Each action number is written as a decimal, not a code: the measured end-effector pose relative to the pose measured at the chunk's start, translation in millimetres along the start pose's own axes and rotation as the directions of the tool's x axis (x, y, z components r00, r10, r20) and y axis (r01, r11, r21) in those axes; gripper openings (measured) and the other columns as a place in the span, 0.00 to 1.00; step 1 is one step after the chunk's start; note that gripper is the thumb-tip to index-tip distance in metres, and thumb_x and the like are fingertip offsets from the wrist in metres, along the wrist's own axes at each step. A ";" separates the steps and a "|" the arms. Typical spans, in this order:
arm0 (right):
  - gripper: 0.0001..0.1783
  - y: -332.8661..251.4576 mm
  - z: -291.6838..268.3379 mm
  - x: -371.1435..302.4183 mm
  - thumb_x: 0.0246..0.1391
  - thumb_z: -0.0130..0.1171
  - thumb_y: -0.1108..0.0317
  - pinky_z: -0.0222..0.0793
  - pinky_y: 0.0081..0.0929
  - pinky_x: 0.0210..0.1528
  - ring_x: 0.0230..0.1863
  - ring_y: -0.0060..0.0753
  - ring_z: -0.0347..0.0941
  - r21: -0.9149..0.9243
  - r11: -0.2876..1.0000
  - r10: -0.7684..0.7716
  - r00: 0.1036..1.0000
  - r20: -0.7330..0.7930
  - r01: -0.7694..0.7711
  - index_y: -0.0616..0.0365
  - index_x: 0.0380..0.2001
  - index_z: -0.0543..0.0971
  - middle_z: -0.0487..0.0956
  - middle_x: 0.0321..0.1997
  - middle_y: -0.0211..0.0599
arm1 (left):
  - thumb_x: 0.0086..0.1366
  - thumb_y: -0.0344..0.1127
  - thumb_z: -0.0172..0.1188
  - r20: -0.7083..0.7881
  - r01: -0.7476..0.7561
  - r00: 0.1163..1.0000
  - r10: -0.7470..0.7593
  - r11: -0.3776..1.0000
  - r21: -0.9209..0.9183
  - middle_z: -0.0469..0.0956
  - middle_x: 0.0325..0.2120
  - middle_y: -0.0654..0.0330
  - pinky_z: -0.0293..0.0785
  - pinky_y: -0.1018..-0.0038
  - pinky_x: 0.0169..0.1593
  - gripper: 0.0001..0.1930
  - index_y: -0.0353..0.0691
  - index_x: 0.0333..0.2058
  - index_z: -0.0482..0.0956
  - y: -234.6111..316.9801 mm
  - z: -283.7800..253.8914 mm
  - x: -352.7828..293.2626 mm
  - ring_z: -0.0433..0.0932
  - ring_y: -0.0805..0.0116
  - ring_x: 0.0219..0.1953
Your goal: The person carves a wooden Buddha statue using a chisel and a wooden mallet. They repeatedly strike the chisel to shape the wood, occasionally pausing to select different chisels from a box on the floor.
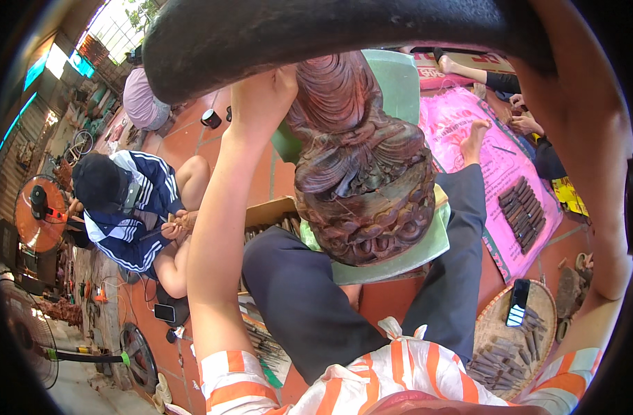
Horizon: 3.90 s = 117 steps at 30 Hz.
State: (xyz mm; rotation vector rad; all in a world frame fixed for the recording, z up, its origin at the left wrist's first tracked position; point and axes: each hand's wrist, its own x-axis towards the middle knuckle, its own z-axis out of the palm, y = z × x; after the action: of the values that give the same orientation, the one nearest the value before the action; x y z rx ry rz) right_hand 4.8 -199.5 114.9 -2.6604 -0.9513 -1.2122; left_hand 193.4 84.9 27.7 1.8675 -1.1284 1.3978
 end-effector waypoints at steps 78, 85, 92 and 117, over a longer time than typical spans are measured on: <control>0.33 20.1 15.9 -38.3 0.33 0.54 0.88 0.68 0.35 0.47 0.47 0.54 0.71 -0.193 0.981 0.004 0.992 -0.125 -0.029 0.58 0.49 0.70 0.75 0.45 0.49 | 0.66 0.24 0.48 -0.053 0.467 0.854 -0.518 0.807 -0.362 0.75 0.34 0.51 0.76 0.69 0.48 0.03 0.30 0.36 0.66 38.1 -83.6 -45.8 0.78 0.61 0.41; 0.20 25.1 71.9 -210.3 0.40 0.61 0.78 0.67 0.38 0.34 0.36 0.57 0.74 0.105 0.650 0.739 0.658 0.143 -0.753 0.58 0.40 0.71 0.75 0.29 0.55 | 0.67 0.33 0.52 -0.122 0.792 0.610 -0.783 0.604 0.087 0.67 0.27 0.63 0.65 0.76 0.41 0.07 0.36 0.33 0.68 64.3 -173.8 -171.6 0.67 0.74 0.32; 0.22 -20.6 164.6 -368.0 0.39 0.65 0.71 0.67 0.31 0.42 0.38 0.33 0.73 0.279 0.264 0.852 0.359 0.381 -0.923 0.69 0.39 0.72 0.77 0.34 0.44 | 0.68 0.34 0.50 -0.192 0.914 0.392 -0.900 0.404 -0.028 0.74 0.29 0.58 0.78 0.77 0.38 0.07 0.38 0.36 0.64 133.7 -194.4 -197.8 0.78 0.69 0.33; 0.10 -14.5 189.0 -346.9 0.49 0.61 0.70 0.60 0.21 0.12 0.11 0.21 0.62 0.190 -0.482 0.553 -0.129 0.823 -0.856 0.57 0.28 0.68 0.67 0.14 0.28 | 0.69 0.36 0.47 -0.210 0.835 0.298 -0.931 0.360 -0.416 0.77 0.32 0.48 0.80 0.70 0.38 0.08 0.37 0.38 0.62 157.3 -120.8 -153.2 0.81 0.58 0.34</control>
State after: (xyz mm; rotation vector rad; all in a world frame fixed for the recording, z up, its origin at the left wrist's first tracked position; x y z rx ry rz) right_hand -51.3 -307.1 -261.3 -1.5784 0.6851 0.2727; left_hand -18.7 150.0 -88.8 1.4520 0.1082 0.8147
